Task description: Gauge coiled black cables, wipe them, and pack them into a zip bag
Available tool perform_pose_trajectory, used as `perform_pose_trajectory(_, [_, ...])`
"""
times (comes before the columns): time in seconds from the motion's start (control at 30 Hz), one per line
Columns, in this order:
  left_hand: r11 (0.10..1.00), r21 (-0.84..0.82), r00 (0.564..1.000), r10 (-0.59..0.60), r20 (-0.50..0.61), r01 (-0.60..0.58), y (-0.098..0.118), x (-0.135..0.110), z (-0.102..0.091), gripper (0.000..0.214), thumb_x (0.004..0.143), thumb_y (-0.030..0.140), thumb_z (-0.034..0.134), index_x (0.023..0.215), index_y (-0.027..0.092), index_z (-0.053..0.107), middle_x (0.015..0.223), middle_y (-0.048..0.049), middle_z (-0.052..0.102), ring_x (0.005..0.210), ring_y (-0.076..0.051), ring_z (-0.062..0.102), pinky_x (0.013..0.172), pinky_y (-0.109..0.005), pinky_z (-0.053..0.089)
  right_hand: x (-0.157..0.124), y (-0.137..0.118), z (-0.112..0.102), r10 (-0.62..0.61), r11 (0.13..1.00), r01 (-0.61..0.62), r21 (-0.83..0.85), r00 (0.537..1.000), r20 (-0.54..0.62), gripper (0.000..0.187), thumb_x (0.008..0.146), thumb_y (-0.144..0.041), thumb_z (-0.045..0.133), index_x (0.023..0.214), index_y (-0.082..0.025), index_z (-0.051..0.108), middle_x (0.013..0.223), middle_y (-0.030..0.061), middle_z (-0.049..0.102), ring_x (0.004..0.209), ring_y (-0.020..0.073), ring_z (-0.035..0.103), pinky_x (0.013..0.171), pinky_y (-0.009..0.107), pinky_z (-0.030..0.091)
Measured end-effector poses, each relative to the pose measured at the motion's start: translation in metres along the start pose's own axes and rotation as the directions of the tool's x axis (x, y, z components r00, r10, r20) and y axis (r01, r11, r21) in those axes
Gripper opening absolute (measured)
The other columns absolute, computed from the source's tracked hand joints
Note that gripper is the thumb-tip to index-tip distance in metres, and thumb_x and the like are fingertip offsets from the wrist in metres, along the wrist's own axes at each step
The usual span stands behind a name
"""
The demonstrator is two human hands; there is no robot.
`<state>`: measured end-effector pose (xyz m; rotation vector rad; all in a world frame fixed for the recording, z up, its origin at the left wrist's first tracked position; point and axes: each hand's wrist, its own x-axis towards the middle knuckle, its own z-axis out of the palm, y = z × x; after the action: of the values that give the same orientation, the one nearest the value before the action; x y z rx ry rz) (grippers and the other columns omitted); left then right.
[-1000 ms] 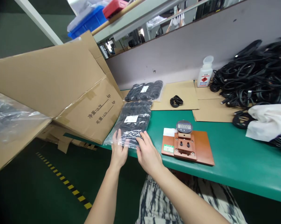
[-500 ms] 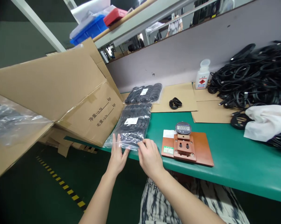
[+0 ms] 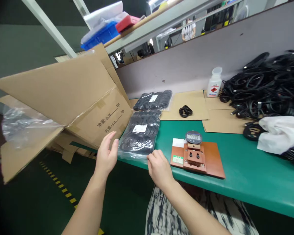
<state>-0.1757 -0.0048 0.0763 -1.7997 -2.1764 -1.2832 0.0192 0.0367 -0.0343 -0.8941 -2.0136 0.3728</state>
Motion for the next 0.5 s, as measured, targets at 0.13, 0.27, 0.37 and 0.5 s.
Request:
perform_pose_trajectory(0.13, [0.985, -0.092, 0.988, -0.144, 0.059, 0.148, -0.010, -0.032, -0.002, 0.033, 0.099, 0.041, 0.052, 0.091, 0.016, 0.071, 0.082, -0.0072, 0.074, 0.078, -0.022, 0.073, 0.076, -0.036, 0.061, 0.001, -0.001, 0.001, 0.007, 1.000, -0.006, 0.031, 0.999, -0.037, 0.022, 0.098, -0.010, 0.049, 0.085, -0.018, 0.064, 0.080, 0.0073, 0.060, 0.078, 0.0245, 0.055, 0.068, 0.035, 0.048])
perform_pose_trajectory(0.27, [0.951, -0.127, 0.950, -0.259, 0.176, 0.283, -0.026, -0.074, 0.018, 0.033, 0.095, 0.038, 0.057, 0.111, 0.014, 0.072, 0.096, -0.0113, 0.077, 0.065, -0.019, 0.074, 0.055, -0.028, 0.060, 0.000, -0.001, 0.000, 0.010, 0.997, -0.007, 0.071, 0.999, -0.044, 0.020, 0.098, -0.011, 0.049, 0.087, -0.019, 0.063, 0.082, 0.0065, 0.060, 0.081, 0.0234, 0.056, 0.070, 0.034, 0.049])
perform_pose_trajectory(0.37, [0.933, -0.118, 0.939, -0.333, 0.083, 0.341, -0.036, -0.077, 0.035, 0.046, 0.098, 0.039, 0.052, 0.138, 0.018, 0.058, 0.145, -0.0200, 0.056, 0.075, -0.017, 0.073, 0.064, -0.031, 0.061, -0.001, 0.000, 0.000, 0.008, 0.996, -0.005, 0.091, 0.999, -0.040, 0.018, 0.099, -0.012, 0.050, 0.087, -0.019, 0.062, 0.082, 0.0063, 0.059, 0.082, 0.0234, 0.057, 0.071, 0.034, 0.049])
perform_pose_trajectory(0.5, [0.918, -0.083, 0.921, -0.389, 0.008, 0.388, -0.045, -0.058, 0.042, 0.050, 0.097, 0.037, 0.054, 0.143, 0.017, 0.056, 0.135, -0.0205, 0.064, 0.070, -0.018, 0.072, 0.078, -0.037, 0.059, -0.002, 0.000, -0.001, -0.005, 0.995, 0.009, 0.104, 0.999, -0.041, 0.018, 0.098, -0.012, 0.050, 0.087, -0.019, 0.062, 0.081, 0.0061, 0.059, 0.080, 0.0237, 0.056, 0.069, 0.034, 0.048])
